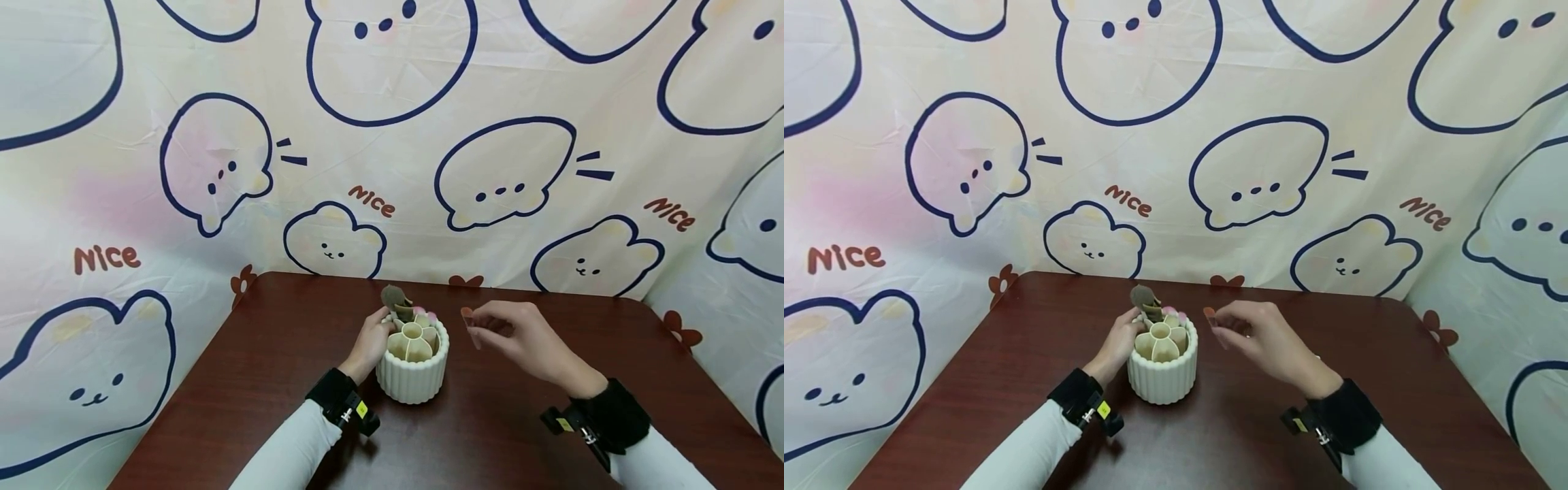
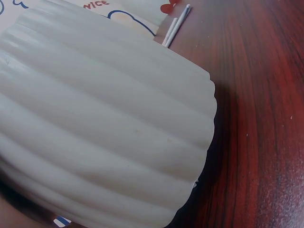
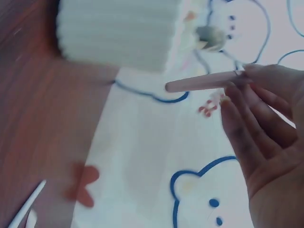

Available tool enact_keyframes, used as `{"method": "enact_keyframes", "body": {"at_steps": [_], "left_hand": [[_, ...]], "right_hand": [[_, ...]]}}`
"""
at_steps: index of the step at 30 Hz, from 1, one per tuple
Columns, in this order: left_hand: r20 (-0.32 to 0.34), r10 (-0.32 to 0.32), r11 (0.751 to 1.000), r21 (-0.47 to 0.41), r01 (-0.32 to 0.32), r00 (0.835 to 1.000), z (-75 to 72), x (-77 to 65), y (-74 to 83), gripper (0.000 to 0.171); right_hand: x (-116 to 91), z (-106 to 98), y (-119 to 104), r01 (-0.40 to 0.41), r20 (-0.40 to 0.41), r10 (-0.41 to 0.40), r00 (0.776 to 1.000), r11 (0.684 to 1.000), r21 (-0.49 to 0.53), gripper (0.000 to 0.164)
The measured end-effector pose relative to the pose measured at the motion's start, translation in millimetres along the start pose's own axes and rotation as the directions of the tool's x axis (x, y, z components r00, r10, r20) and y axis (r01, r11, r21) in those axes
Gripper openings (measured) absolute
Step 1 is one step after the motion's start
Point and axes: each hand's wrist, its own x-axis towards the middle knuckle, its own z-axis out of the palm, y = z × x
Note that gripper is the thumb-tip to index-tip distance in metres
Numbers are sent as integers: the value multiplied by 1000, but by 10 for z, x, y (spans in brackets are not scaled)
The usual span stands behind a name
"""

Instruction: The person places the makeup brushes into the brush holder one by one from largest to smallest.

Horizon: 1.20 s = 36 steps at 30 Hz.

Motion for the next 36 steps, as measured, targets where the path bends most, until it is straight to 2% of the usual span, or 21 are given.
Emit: {"method": "enact_keyframes", "body": {"at_steps": [6, 10, 16, 22, 26, 36], "left_hand": [[-1, -1, 1000, 2, 1, 1000, -5, 0, -6, 59], [1, -4, 1000, 5, 4, 1000, -3, 3, -24, 59], [0, -9, 1000, 6, 9, 1000, 6, 13, -34, 59], [3, -18, 1000, 6, 18, 1000, 12, 11, -47, 58], [7, -10, 1000, -5, 10, 1000, 9, 6, -27, 58], [-5, -11, 1000, 15, 11, 1000, -1, 16, -11, 58]], "right_hand": [[137, 123, -140, 2, -109, 6, 994, 998, 67, 20], [189, 269, -127, 11, -116, -1, 993, 997, 83, 15], [225, 463, -9, 7, -64, -3, 998, 998, 58, 10], [214, 576, 82, -83, 7, 83, 997, 996, 16, 12], [231, 600, 87, -129, 60, 129, 990, 992, 0, 15], [306, 583, 85, -143, 183, 145, 972, 989, -27, 19]]}}
